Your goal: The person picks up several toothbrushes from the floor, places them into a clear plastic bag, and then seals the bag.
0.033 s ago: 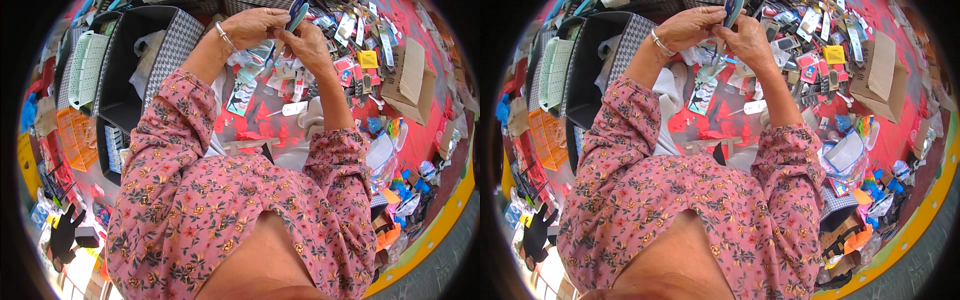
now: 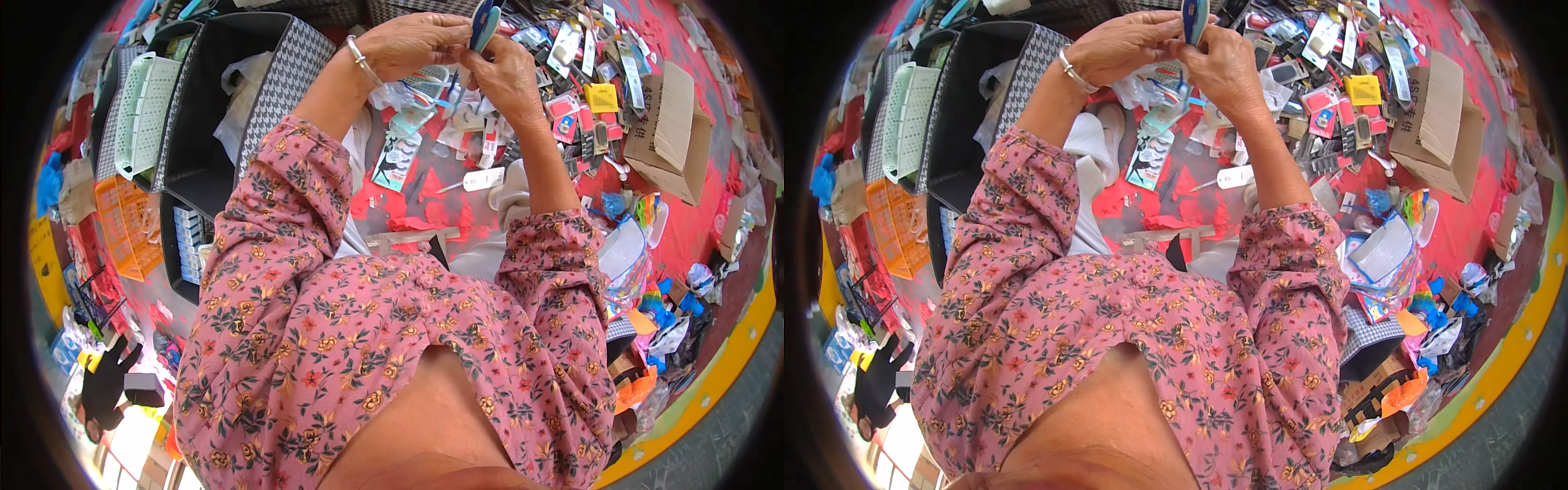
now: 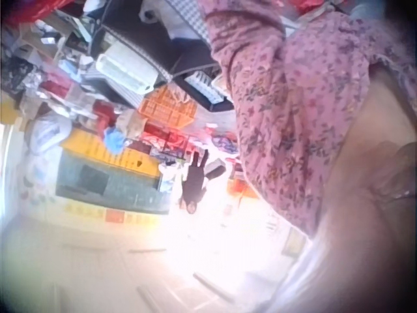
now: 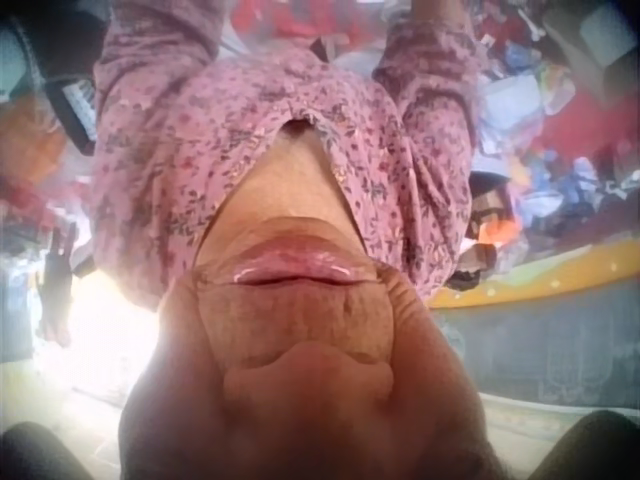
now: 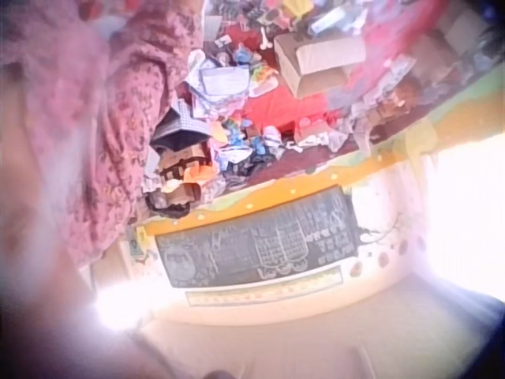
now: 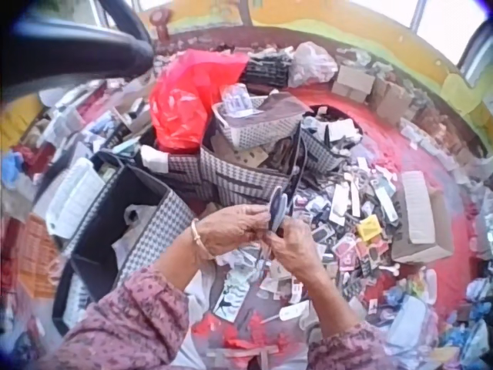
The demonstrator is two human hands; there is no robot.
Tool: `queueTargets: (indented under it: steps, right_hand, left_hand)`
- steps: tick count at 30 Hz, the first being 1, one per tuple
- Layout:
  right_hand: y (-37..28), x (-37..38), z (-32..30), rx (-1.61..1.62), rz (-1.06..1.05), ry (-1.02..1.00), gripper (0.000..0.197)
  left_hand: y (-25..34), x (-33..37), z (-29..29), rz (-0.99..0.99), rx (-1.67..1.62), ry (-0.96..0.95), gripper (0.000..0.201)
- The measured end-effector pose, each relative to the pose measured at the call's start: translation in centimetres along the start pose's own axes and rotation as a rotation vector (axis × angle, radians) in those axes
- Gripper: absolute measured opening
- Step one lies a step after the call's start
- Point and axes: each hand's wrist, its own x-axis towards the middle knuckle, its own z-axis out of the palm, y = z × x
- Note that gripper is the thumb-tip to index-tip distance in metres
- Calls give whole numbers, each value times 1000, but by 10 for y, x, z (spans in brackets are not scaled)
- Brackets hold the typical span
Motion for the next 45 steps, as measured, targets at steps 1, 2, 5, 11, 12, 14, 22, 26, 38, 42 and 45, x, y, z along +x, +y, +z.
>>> queueTargets:
  steps: [1, 2, 5, 11, 12, 14, 22, 26, 38, 42, 45]
  right_hand:
    - [7, 1, 0, -107, -48, 95, 26]
    - [14, 2, -5, -123, -30, 150, 23]
    - [12, 3, -27, 142, 130, 221, 25]
    - [1, -2, -53, 128, 243, 274, 44]
    - [4, -2, -53, 130, 248, 278, 45]
    - [0, -6, -48, 90, 211, 260, 46]
    - [5, -5, -44, 335, 260, 256, 36]
    - [3, -2, -37, 638, 287, 168, 20]
    - [18, -18, -34, 698, 476, 90, 15]
    - [18, -20, -30, 571, 497, 72, 16]
    - [13, -22, -25, 579, 496, 91, 17]
  left_hand:
    - [7, -4, 5, -25, 59, 67, 23]
    - [14, -13, 2, 79, 205, 56, 26]
    - [16, -5, -61, 112, -232, -68, 24]
    - [-1, -22, -98, -81, 806, 673, 21]
    - [-23, -7, -96, -143, 1070, 470, 23]
    - [-71, -6, -102, -243, 1494, 98, 26]
    - [21, -72, -103, -164, 1325, 400, 32]
    - [64, -185, -146, 172, 1439, 1001, 30]
    - [-89, -206, -259, -353, 1313, 736, 58]
    - [-105, -158, -272, -359, 1392, 608, 56]
    - [-117, -144, -285, -565, 1486, 495, 47]
